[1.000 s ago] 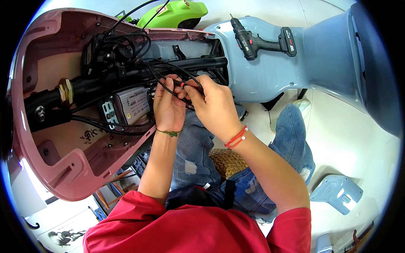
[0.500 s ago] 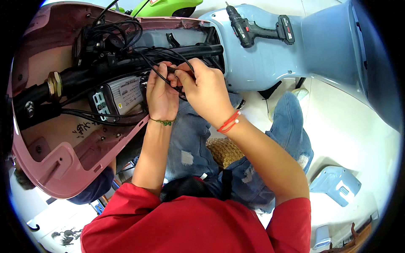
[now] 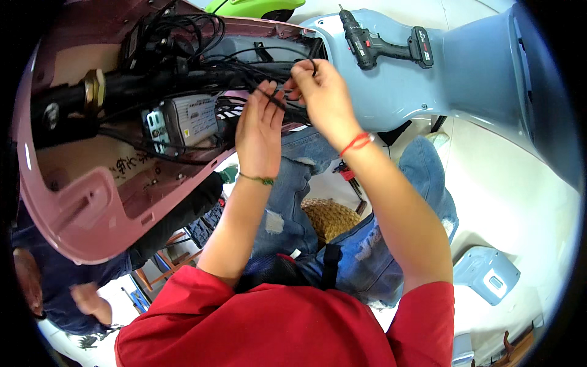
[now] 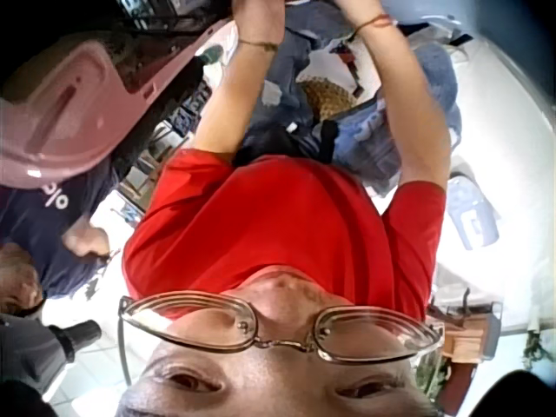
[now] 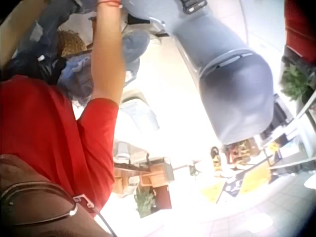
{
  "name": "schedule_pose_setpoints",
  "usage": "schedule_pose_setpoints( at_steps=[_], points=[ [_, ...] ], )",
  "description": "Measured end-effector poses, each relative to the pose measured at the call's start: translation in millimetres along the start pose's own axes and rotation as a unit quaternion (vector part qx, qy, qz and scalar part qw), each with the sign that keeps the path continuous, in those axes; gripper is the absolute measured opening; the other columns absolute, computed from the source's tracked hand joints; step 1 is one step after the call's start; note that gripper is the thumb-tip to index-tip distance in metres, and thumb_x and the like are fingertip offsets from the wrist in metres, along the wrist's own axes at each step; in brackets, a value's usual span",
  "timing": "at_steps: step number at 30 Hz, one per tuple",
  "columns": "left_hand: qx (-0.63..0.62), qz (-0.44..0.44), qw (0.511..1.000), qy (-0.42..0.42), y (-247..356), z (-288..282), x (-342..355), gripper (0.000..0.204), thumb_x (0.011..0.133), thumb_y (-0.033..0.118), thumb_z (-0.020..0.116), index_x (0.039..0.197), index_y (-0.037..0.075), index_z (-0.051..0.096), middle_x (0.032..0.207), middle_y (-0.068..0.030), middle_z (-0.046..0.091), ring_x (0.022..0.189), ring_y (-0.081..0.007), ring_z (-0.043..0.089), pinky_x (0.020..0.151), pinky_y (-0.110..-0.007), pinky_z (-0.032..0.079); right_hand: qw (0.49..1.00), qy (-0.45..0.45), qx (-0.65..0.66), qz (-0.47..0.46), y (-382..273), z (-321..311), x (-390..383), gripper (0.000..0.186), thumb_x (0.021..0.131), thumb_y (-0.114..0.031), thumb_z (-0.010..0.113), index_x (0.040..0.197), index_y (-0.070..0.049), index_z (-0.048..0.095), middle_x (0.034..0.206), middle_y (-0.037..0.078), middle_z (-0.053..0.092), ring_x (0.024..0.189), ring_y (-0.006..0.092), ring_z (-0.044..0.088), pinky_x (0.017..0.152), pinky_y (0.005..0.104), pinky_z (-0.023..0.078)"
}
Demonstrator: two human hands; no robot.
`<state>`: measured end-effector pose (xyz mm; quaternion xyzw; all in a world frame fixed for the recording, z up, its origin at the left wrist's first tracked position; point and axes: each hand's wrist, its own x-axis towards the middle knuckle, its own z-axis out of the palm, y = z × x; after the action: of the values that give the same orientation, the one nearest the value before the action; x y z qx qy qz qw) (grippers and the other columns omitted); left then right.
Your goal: The person connects wire harness plugs by hand and arranges the cables inside an electric scooter compartment.
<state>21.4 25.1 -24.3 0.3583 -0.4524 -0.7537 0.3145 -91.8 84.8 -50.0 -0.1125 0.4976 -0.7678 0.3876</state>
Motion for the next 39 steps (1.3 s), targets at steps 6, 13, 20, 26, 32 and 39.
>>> schedule_pose_setpoints(
  at_steps=[6, 13, 20, 26, 32, 39],
  points=[
    [0.249, 0.012, 0.964, -0.097, 9.6, -53.8, -85.5, 0.033, 0.101, 0.016, 0.046, 0.127, -0.003, 0.049, 0.132, -0.015, 0.052, 0.117, -0.023, 0.055, 0.1, -0.035, 0.043, 0.975, 0.005, -0.206, 0.08, 40.0, -45.4, 0.7, 0.037, 0.087, -0.021, 0.062, 0.111, 0.006, 0.057, 0.097, 0.013, 0.067, 0.086, 0.0199, 0.065, 0.075, 0.0312, 0.05],
    [0.391, 0.064, 0.908, -0.136, 35.4, -133.6, -133.8, 0.021, 0.093, 0.003, 0.052, 0.112, 0.001, 0.06, 0.104, -0.011, 0.064, 0.093, -0.0174, 0.063, 0.082, -0.029, 0.049, 0.841, -0.056, -0.532, -0.082, 66.6, -116.9, -35.0, 0.028, 0.085, -0.018, 0.061, 0.104, 0.002, 0.062, 0.094, 0.022, 0.067, 0.09, 0.034, 0.065, 0.081, 0.0385, 0.05],
    [0.546, 0.261, 0.779, -0.16, 46.3, -169.1, -133.8, 0.03, 0.087, 0.011, 0.058, 0.116, 0.003, 0.057, 0.121, -0.0145, 0.059, 0.117, -0.033, 0.052, 0.102, -0.041, 0.038, 0.833, -0.022, -0.553, -0.008, 95.8, -133.7, -75.3, 0.026, 0.085, -0.017, 0.061, 0.102, 0.002, 0.064, 0.093, 0.019, 0.068, 0.086, 0.0301, 0.066, 0.079, 0.0362, 0.051],
    [0.704, 0.242, 0.653, -0.14, 29.3, -182.6, -136.8, 0.058, 0.081, 0.019, 0.063, 0.136, 0.011, 0.045, 0.146, -0.0118, 0.038, 0.134, -0.0346, 0.035, 0.108, -0.05, 0.03, 0.833, -0.047, -0.545, -0.085, 104.1, -114.0, -138.7, 0.021, 0.088, -0.014, 0.06, 0.102, 0.0, 0.063, 0.092, 0.017, 0.069, 0.082, 0.0263, 0.068, 0.075, 0.0353, 0.052],
    [0.663, 0.296, 0.676, -0.125, 21.9, -193.2, -131.6, 0.059, 0.085, 0.025, 0.062, 0.139, 0.012, 0.042, 0.146, -0.0134, 0.036, 0.135, -0.0347, 0.032, 0.109, -0.048, 0.029, 0.894, 0.016, -0.444, 0.055, 102.8, -101.0, -180.7, 0.021, 0.09, -0.008, 0.059, 0.106, 0.005, 0.06, 0.093, 0.013, 0.069, 0.083, 0.0186, 0.068, 0.075, 0.0285, 0.052],
    [0.666, 0.298, 0.673, -0.121, 19.5, -194.2, -132.1, 0.058, 0.086, 0.026, 0.061, 0.139, 0.012, 0.042, 0.146, -0.0129, 0.036, 0.136, -0.0341, 0.031, 0.109, -0.047, 0.028, 0.9, 0.042, -0.431, 0.053, 108.1, -99.9, -186.9, 0.022, 0.089, -0.008, 0.058, 0.107, 0.006, 0.06, 0.092, 0.014, 0.069, 0.081, 0.0189, 0.069, 0.073, 0.0281, 0.053]
  ],
)
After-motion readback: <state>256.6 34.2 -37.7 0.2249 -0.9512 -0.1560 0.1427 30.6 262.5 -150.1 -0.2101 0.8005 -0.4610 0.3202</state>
